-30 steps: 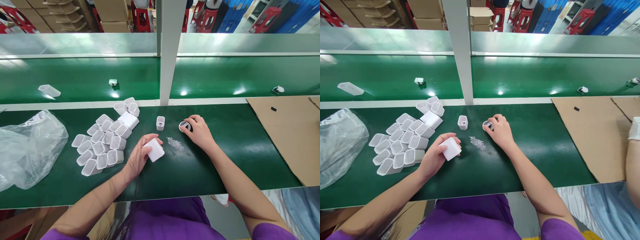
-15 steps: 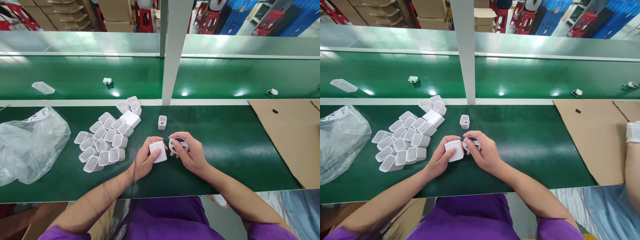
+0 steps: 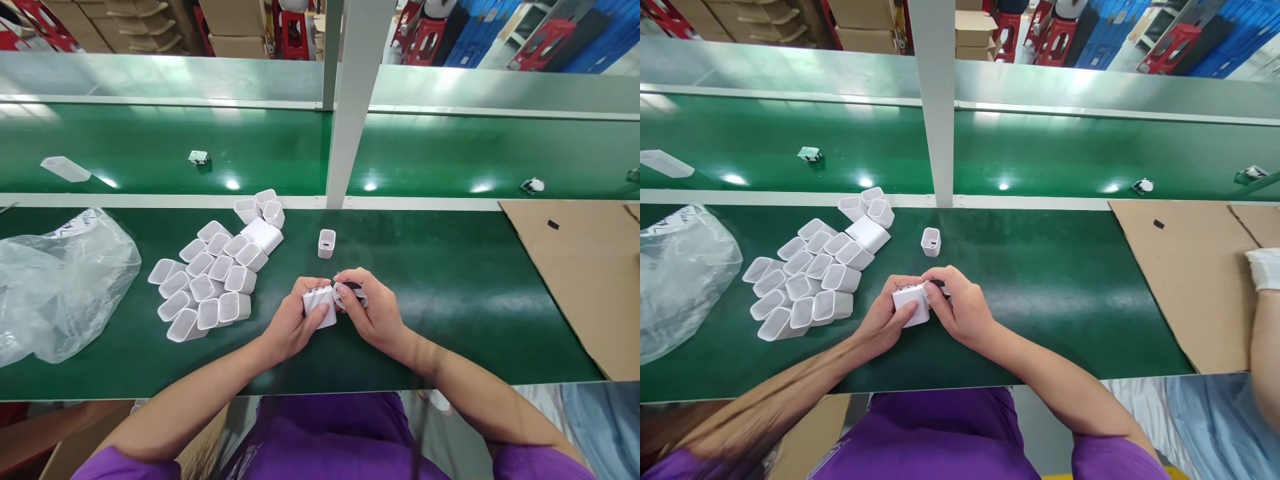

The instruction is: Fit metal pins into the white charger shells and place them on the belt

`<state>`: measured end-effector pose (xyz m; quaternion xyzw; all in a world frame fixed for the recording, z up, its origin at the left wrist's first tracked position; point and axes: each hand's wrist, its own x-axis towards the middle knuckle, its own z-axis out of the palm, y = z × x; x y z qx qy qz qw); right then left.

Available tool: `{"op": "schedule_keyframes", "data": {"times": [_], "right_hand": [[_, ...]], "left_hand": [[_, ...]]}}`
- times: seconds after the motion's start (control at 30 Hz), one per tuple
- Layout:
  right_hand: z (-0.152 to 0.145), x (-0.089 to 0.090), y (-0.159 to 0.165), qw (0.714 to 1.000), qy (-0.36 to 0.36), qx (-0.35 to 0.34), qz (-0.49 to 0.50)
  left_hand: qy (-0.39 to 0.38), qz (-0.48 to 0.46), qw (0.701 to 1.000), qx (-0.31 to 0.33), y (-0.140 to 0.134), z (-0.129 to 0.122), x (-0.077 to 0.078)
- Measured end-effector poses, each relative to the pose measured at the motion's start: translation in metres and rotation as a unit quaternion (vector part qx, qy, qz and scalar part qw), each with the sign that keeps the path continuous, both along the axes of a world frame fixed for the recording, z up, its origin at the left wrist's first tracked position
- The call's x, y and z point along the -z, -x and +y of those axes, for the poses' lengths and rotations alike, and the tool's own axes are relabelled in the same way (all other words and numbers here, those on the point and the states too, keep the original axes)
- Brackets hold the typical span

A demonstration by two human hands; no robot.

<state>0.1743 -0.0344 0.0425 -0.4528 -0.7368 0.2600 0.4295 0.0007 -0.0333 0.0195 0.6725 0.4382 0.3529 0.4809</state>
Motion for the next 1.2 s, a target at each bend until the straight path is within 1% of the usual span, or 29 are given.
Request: {"op": "schedule_keyframes", "data": {"times": [0.13,0.27,0.33,0.5,0.63,0.7,0.77,0.8,0.87,0.9,0.97,1.03,1.07,1.13,1.2], "right_hand": [[-0.001,0.006,0.003,0.999,-0.035,0.009,-0.025],[-0.002,0.010,0.006,0.994,-0.093,0.024,-0.046],[-0.003,0.010,0.008,0.991,-0.118,0.033,-0.061],[-0.004,0.012,0.010,0.980,-0.168,0.045,-0.097],[-0.005,0.018,0.011,0.970,-0.193,0.056,-0.138],[-0.005,0.019,0.012,0.971,-0.192,0.052,-0.135],[-0.002,0.016,0.012,0.983,-0.154,0.034,-0.095],[-0.001,0.014,0.010,0.990,-0.121,0.023,-0.069],[0.006,0.008,0.005,0.998,-0.053,0.014,-0.026],[0.010,0.006,0.000,0.999,-0.027,0.025,-0.014],[0.022,0.005,-0.014,0.997,0.002,0.079,-0.012],[0.036,0.010,-0.032,0.989,0.021,0.141,-0.036],[0.044,0.014,-0.040,0.985,0.033,0.159,-0.059],[0.057,0.025,-0.055,0.978,0.056,0.160,-0.121],[0.067,0.035,-0.064,0.972,0.059,0.136,-0.184]], "left_hand": [[-0.079,0.037,0.996,-0.021,-0.002,-0.003,0.003],[-0.182,0.065,0.980,-0.039,-0.004,-0.004,0.006],[-0.218,0.069,0.973,-0.038,-0.004,-0.005,0.006],[-0.257,0.075,0.963,-0.038,-0.007,-0.007,0.006],[-0.273,0.105,0.954,-0.062,-0.008,-0.008,0.010],[-0.278,0.107,0.953,-0.064,-0.007,-0.006,0.012],[-0.257,0.085,0.961,-0.051,-0.005,-0.003,0.011],[-0.231,0.067,0.970,-0.043,-0.003,-0.001,0.010],[-0.150,0.016,0.988,-0.017,-0.001,0.004,0.007],[-0.103,-0.019,0.994,0.001,0.000,0.006,0.005],[-0.026,-0.096,0.994,0.032,0.002,0.009,0.001],[0.009,-0.156,0.987,0.046,0.002,0.011,-0.001],[0.015,-0.168,0.985,0.048,0.003,0.012,-0.001],[0.017,-0.161,0.986,0.044,0.003,0.013,-0.002],[0.014,-0.141,0.989,0.045,0.004,0.014,-0.003]]}}
